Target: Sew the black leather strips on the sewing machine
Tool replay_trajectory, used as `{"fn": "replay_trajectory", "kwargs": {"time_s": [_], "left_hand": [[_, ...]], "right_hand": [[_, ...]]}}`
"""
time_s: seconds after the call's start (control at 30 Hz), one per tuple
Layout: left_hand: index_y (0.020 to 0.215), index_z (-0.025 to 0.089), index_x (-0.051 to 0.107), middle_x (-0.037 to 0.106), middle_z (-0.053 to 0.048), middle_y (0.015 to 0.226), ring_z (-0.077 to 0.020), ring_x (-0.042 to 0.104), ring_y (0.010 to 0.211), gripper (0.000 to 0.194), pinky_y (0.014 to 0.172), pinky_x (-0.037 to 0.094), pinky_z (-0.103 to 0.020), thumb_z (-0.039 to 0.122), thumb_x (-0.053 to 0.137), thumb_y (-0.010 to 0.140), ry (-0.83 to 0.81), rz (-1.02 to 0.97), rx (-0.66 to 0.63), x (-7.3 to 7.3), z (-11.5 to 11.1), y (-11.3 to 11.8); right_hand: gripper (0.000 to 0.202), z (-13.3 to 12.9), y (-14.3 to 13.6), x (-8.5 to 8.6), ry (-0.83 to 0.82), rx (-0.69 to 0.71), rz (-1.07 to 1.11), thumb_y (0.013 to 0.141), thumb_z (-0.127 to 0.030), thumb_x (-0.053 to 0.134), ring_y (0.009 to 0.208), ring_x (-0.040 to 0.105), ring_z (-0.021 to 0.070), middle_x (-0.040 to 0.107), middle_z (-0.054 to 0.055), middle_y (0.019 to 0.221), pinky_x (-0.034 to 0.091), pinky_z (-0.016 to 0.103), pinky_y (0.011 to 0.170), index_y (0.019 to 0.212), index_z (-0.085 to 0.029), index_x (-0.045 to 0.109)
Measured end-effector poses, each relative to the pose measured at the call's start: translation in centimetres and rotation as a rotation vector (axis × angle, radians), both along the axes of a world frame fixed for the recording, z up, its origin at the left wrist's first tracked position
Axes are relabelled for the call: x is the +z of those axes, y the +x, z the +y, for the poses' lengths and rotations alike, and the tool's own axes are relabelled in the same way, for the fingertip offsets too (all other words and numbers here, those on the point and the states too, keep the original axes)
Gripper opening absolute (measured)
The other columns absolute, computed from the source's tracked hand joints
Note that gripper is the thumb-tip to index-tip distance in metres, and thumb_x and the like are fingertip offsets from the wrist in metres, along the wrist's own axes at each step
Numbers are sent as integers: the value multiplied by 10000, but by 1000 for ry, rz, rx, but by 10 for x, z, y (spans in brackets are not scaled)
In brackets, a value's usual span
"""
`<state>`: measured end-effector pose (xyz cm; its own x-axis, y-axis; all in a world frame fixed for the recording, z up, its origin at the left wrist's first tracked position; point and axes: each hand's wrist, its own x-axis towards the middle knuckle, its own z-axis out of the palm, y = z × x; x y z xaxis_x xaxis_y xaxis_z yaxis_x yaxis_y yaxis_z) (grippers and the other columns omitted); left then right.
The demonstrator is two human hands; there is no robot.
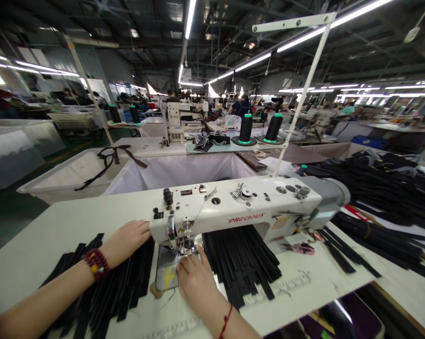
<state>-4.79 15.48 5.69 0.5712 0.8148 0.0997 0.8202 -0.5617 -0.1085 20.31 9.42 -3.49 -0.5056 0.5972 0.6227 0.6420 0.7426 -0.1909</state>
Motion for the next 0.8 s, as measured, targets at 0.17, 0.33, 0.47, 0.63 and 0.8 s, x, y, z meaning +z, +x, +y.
{"fn": "replay_trajectory", "kwargs": {"time_s": [0.17, 0.33, 0.47, 0.63, 0.8], "left_hand": [[1264, 182, 638, 714, -111, 1132, -261, 696, 983, 354, 874, 552, -399, 287, 478, 966, -293, -181, 324, 3, -97, -6], [1245, 189, 660, 742, -82, 1149, -266, 683, 1062, 443, 999, 509, -384, 350, 523, 855, -667, -722, 490, -44, -139, 46], [1250, 155, 653, 761, -93, 1054, -285, 692, 1008, 514, 957, 544, -405, 453, 510, 856, -697, -1009, 567, -64, -140, 60], [1377, 252, 566, 727, -73, 1195, -274, 641, 1164, 516, 1008, 531, -430, 358, 506, 875, -519, -986, 372, -81, -157, 60], [1405, 261, 529, 746, -60, 1128, -247, 700, 1040, 559, 914, 595, -374, 245, 540, 847, -449, -752, 276, -79, -174, 57]], "right_hand": [[211, -44, -14, 18, 121, 183, 24, 987, -135, 490, 859, 596, 176, 677, 65, 1006, 496, 359, 855, 1155, -158, 616], [214, -99, -35, 17, 243, 155, 134, 947, -117, 528, 654, 537, 150, 657, 14, 898, 421, 277, 579, 1091, -236, 633], [230, -102, -19, 9, 203, 72, 177, 1014, -157, 427, 795, 598, 166, 656, 61, 959, 483, 280, 728, 1121, -187, 627], [329, -93, -10, 2, 180, 128, 74, 1003, -123, 398, 1041, 613, 205, 646, 130, 1182, 509, 298, 865, 1287, -131, 564], [328, -89, -15, -9, 37, 125, 88, 981, -122, 435, 849, 654, 205, 702, 101, 1022, 533, 315, 753, 1288, -97, 547]]}}
